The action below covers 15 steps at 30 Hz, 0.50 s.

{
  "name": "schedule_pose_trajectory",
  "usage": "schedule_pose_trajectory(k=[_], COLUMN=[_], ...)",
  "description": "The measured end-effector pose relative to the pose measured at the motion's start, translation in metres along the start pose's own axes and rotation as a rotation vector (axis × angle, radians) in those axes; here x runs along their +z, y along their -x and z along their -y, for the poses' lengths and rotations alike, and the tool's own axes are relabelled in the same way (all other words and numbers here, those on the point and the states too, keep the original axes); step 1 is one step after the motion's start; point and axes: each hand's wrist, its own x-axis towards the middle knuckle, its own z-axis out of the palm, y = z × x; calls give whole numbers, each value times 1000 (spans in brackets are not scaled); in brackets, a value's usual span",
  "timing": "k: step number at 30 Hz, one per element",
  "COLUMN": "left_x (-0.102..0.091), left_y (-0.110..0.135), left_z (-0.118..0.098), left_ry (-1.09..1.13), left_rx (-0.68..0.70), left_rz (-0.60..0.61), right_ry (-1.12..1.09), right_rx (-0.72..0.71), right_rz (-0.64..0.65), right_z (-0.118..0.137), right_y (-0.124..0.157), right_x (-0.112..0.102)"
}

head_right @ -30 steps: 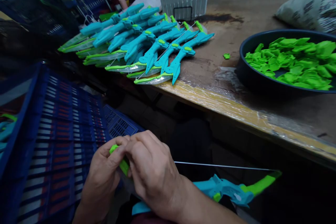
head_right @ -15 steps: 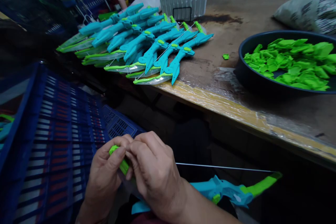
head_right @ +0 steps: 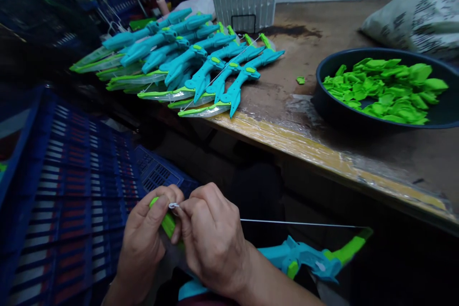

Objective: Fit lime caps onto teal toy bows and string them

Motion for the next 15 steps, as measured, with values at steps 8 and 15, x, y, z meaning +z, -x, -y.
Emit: schedule_pose_trajectory(k=[8,15], left_x=[0,0], left_y=[-2,-3], left_z=[4,10], left_ry=[-20,37], left_rx=[7,-39], left_rz=[-61,72], right_ry=[-28,-18], right_rx=[49,110], right_rz=[77,173], right_z=[3,1], right_y=[-5,-7], right_x=[0,-8])
